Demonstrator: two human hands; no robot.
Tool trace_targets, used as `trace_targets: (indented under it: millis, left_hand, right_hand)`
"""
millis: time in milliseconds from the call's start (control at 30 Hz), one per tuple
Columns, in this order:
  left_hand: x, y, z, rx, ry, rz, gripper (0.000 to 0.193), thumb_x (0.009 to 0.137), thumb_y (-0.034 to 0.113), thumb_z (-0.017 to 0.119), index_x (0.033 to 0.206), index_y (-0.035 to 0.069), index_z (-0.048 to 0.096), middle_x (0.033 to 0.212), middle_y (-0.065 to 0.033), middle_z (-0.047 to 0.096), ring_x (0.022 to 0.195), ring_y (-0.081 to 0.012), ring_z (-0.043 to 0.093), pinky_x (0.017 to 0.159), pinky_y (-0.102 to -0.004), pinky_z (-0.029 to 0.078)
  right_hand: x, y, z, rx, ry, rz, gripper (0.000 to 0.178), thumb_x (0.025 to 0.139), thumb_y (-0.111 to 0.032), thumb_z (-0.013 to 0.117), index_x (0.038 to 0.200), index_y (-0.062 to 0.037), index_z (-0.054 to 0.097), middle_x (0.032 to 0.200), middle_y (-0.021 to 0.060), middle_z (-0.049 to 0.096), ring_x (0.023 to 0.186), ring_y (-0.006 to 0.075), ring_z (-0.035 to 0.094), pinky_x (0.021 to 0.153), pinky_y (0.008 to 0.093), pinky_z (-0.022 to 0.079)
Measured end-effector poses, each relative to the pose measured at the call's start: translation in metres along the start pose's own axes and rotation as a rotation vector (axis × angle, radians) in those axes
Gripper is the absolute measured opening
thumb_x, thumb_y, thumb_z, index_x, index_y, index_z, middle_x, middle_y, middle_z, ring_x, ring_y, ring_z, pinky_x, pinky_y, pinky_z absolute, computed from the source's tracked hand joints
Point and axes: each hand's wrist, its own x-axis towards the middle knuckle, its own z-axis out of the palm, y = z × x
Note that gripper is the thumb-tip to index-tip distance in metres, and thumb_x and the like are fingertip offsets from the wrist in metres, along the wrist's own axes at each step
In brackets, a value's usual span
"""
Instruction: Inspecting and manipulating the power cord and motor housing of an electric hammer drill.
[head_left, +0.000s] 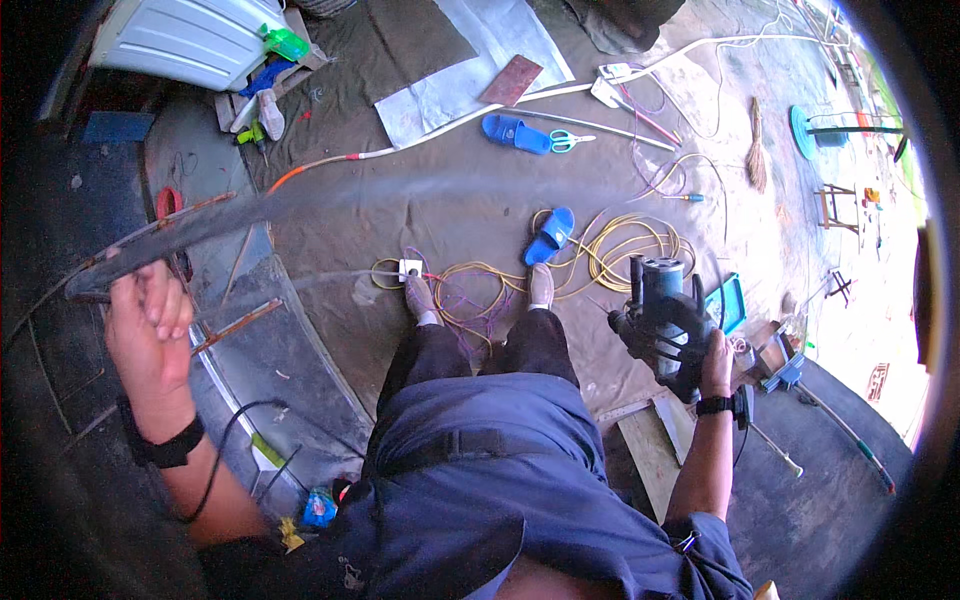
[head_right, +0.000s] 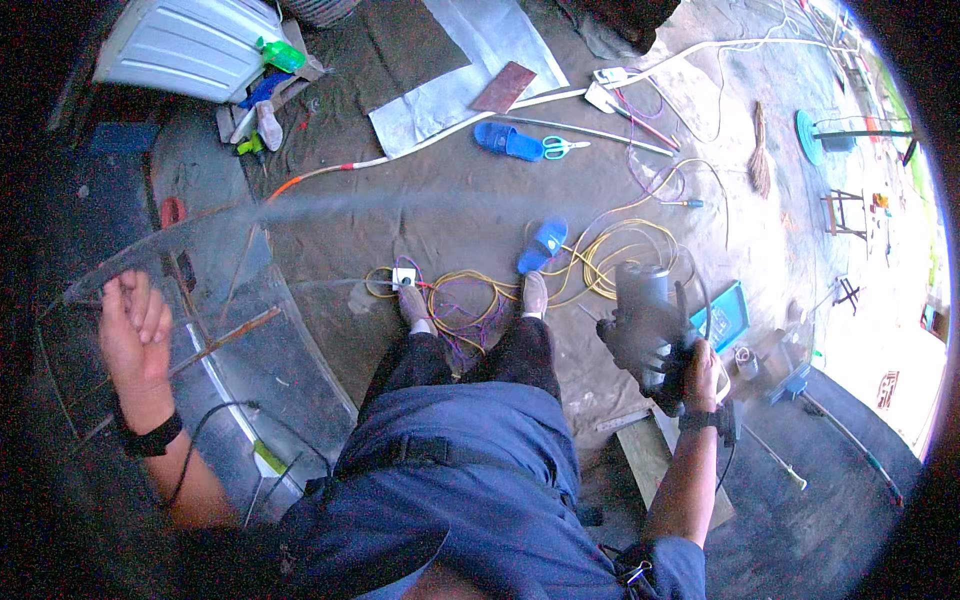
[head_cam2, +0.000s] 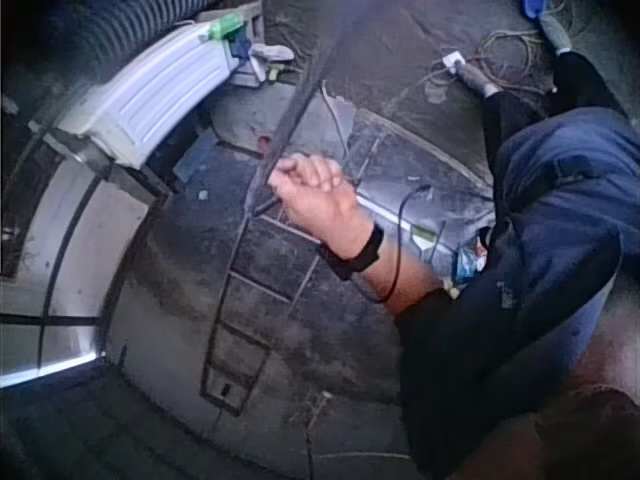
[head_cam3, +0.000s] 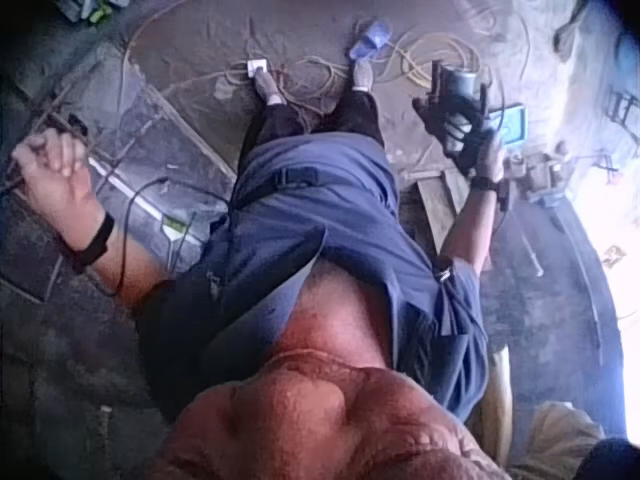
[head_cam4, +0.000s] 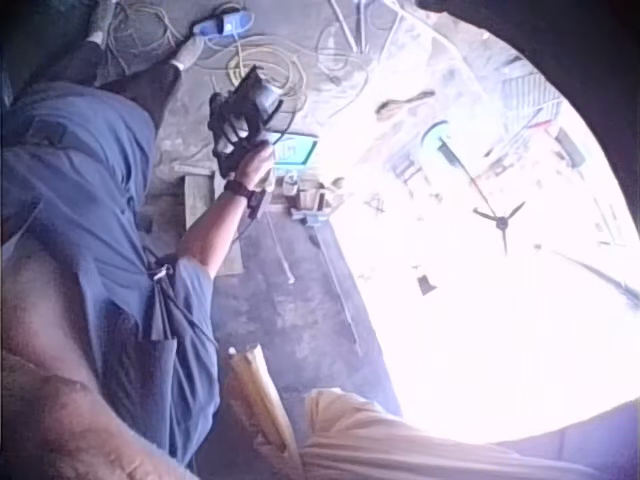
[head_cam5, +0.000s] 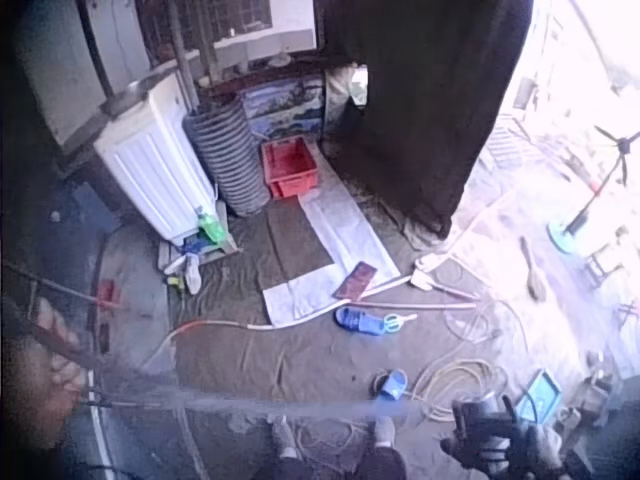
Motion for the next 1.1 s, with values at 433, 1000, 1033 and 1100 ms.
trace_targets:
  millis: [433, 1000, 1033, 1100]
  left_hand:
    - [0.005, -0.012, 0.077, 0.024, -0.03, 0.049, 0.035, 0.105, 0.041, 0.046, 0.085, 0.013, 0.053, 0.058, 0.005, 0.033, 0.044, -0.0047, 0.026, 0.041, -0.0222, 0.022]
    - [-0.035, -0.021, 0.085, -0.023, -0.044, -0.1, 0.035, 0.106, 0.037, 0.045, 0.082, 0.012, 0.053, 0.058, 0.0061, 0.035, 0.043, -0.0032, 0.028, 0.04, -0.0199, 0.023]
    - [-0.028, -0.003, 0.087, 0.014, -0.093, -0.009, 0.035, 0.105, 0.038, 0.046, 0.082, 0.012, 0.053, 0.058, 0.0061, 0.036, 0.043, -0.0033, 0.028, 0.04, -0.02, 0.023]
    - [-0.03, -0.004, 0.095, 0.027, 0.025, 0.0, 0.035, 0.105, 0.038, 0.047, 0.082, 0.013, 0.053, 0.057, 0.0052, 0.037, 0.042, -0.0042, 0.03, 0.039, -0.0204, 0.023]
  right_hand:
    - [0.0, -0.017, 0.023, -0.085, 0.064, -0.208, 0.03, 0.096, -0.025, 0.047, 0.077, -0.0013, 0.054, 0.071, 0.0083, 0.057, 0.06, 0.0183, 0.052, 0.06, 0.0345, 0.045]
    - [0.04, 0.024, 0.003, 0.237, 0.005, -0.073, 0.03, 0.094, -0.024, 0.046, 0.075, -0.002, 0.053, 0.068, 0.0066, 0.054, 0.056, 0.0156, 0.048, 0.052, 0.0335, 0.044]
    - [0.038, 0.009, 0.005, 0.279, 0.014, 0.034, 0.029, 0.094, -0.022, 0.046, 0.074, -0.0017, 0.053, 0.068, 0.0063, 0.054, 0.057, 0.0158, 0.05, 0.053, 0.0338, 0.044]
    - [0.038, 0.009, 0.006, 0.13, 0.021, -0.127, 0.029, 0.093, -0.022, 0.046, 0.075, -0.0013, 0.054, 0.068, 0.0065, 0.054, 0.058, 0.016, 0.05, 0.053, 0.0341, 0.045]
